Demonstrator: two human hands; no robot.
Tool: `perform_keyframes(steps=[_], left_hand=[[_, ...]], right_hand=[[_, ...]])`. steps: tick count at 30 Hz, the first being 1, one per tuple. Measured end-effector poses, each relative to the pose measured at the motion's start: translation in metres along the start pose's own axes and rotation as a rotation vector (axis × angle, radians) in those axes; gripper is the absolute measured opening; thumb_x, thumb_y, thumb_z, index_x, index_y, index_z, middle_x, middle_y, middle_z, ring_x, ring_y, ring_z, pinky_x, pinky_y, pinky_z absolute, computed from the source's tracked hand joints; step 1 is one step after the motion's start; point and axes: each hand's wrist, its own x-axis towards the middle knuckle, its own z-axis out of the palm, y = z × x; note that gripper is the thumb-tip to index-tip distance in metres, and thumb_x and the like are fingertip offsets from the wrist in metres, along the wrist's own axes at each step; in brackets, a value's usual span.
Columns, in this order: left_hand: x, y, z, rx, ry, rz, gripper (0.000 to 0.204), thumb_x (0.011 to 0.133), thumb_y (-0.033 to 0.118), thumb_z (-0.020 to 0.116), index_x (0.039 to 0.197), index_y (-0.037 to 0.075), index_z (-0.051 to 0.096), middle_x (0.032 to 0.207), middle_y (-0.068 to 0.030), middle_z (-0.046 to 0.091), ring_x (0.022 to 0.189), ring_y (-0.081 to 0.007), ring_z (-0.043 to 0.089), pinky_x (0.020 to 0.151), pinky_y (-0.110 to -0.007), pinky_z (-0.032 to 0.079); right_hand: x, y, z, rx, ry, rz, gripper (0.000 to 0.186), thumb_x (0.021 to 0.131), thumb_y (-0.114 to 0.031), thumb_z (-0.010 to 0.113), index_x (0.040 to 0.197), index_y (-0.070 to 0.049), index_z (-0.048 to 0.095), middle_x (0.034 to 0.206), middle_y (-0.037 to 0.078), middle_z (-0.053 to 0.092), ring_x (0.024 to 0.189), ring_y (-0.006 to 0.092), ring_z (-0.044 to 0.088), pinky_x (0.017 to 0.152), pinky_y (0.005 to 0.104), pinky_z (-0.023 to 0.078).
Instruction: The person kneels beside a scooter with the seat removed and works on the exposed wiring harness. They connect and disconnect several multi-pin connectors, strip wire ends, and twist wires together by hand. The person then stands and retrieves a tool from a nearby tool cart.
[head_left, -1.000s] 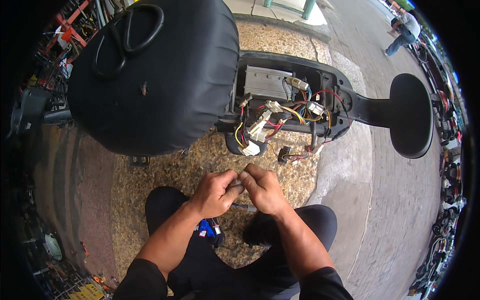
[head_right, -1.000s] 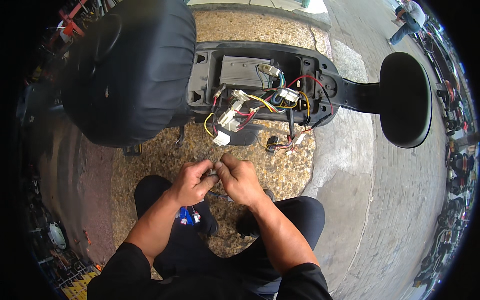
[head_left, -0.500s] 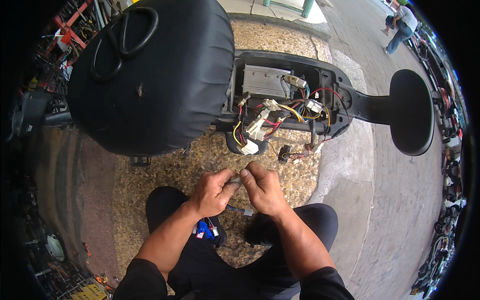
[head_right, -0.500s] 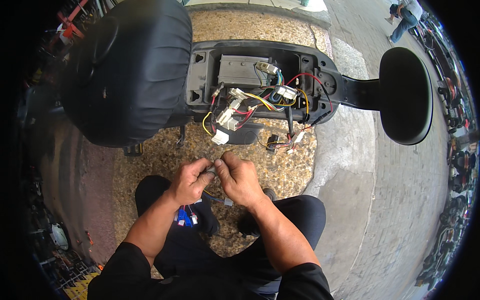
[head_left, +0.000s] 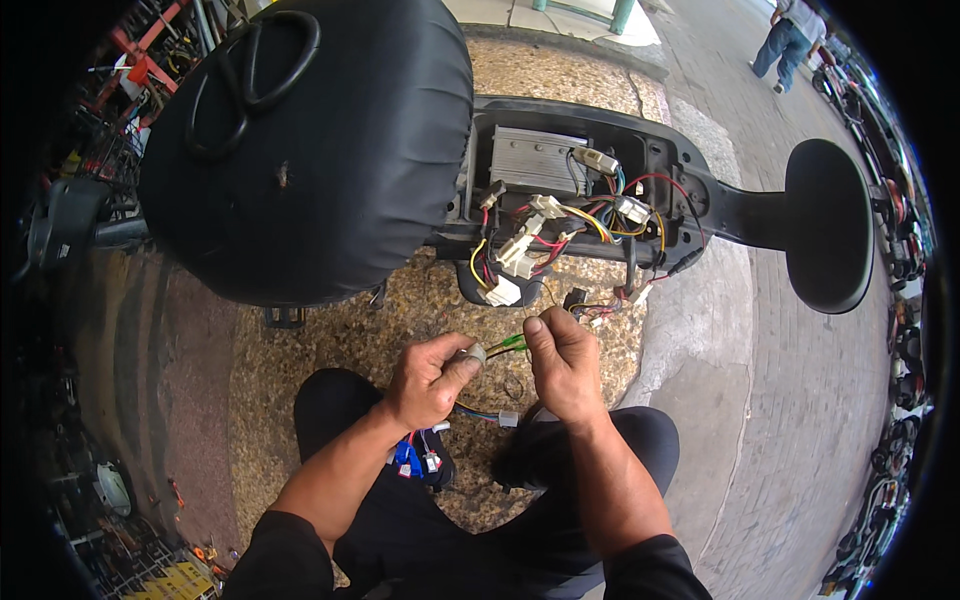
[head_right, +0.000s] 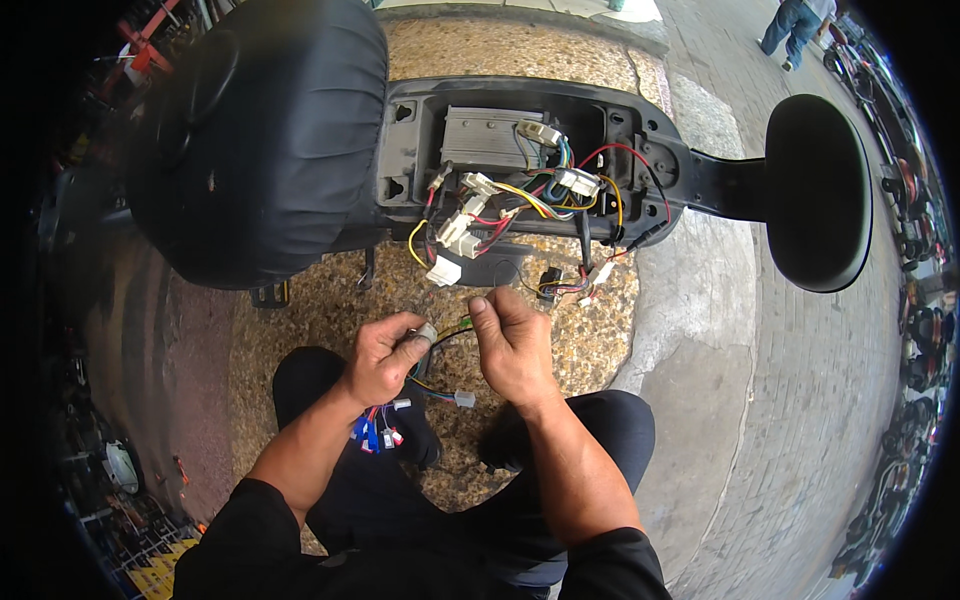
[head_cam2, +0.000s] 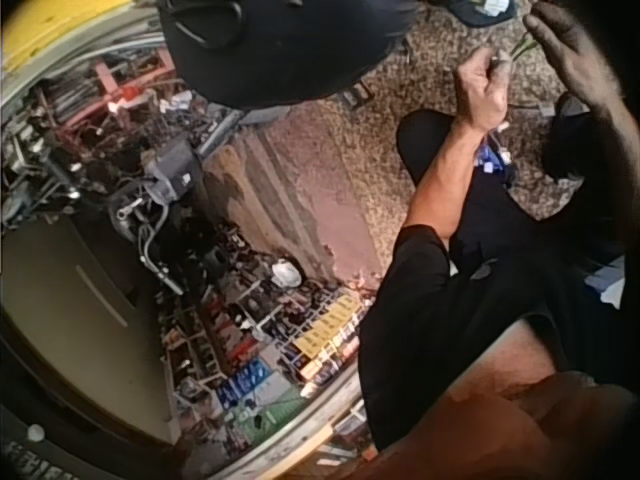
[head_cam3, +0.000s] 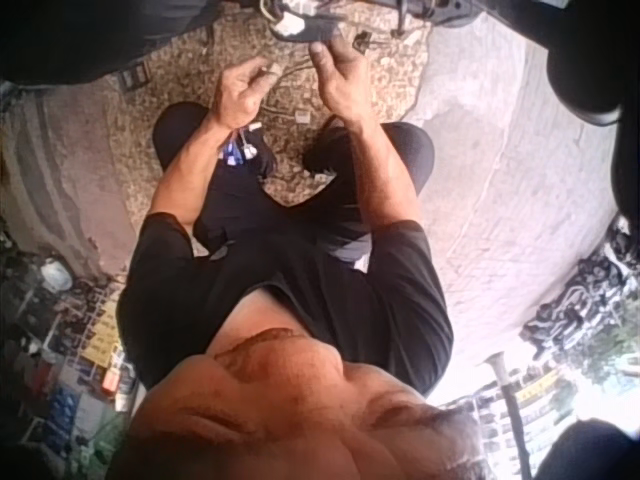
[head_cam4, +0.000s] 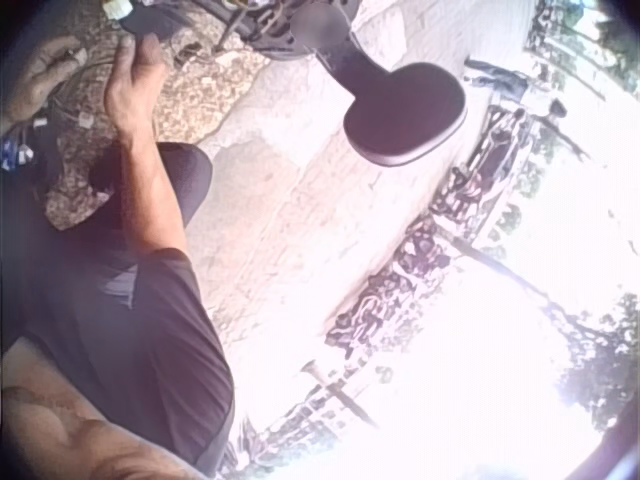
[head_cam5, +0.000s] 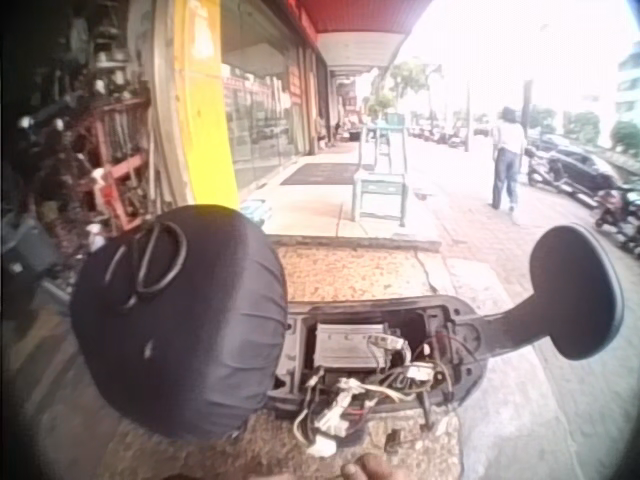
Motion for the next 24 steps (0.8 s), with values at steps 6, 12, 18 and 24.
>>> perform_keyframes(steps=[6, 12, 18, 24], left_hand=[[0.000, 0.002, 0.006, 0.322, -0.113, 0.106, 0.019, 0.083, 0.000, 0.061, 0.102, 0.001, 0.057, 0.077, -0.0134, 0.067, 0.071, -0.0253, 0.069, 0.063, -0.035, 0.052], [0.000, 0.004, 0.000, 0.309, -0.226, 0.062, 0.038, 0.082, -0.001, 0.062, 0.117, -0.002, 0.048, 0.087, -0.0164, 0.068, 0.082, -0.0222, 0.070, 0.070, -0.034, 0.053], [0.003, 0.005, -0.006, -0.212, -0.219, -0.021, 0.027, 0.085, 0.002, 0.060, 0.111, 0.000, 0.051, 0.077, -0.0021, 0.062, 0.068, -0.0064, 0.053, 0.060, -0.024, 0.044], [0.005, 0.001, -0.016, -0.201, -0.274, -0.163, 0.011, 0.086, 0.001, 0.061, 0.096, -0.001, 0.056, 0.075, -0.0028, 0.062, 0.067, -0.0077, 0.055, 0.059, -0.027, 0.044]], right_hand=[[0.003, 0.005, 0.005, -0.277, -0.323, 0.106, 0.058, 0.087, -0.055, 0.065, 0.094, 0.003, 0.064, 0.075, 0.023, 0.066, 0.077, 0.0389, 0.067, 0.071, 0.0440, 0.051], [0.007, 0.009, -0.001, -0.181, -0.600, 0.186, 0.063, 0.094, -0.057, 0.053, 0.085, 0.003, 0.068, 0.067, 0.019, 0.063, 0.072, 0.0338, 0.066, 0.070, 0.0414, 0.050], [0.004, 0.006, -0.001, 0.198, -0.607, 0.438, 0.062, 0.101, -0.054, 0.044, 0.076, 0.000, 0.063, 0.057, 0.003, 0.050, 0.053, 0.0130, 0.047, 0.051, 0.0299, 0.040], [0.003, 0.003, 0.001, 0.224, -0.586, 0.477, 0.062, 0.101, -0.055, 0.044, 0.079, 0.001, 0.062, 0.062, 0.002, 0.052, 0.055, 0.0112, 0.048, 0.051, 0.0273, 0.040]])
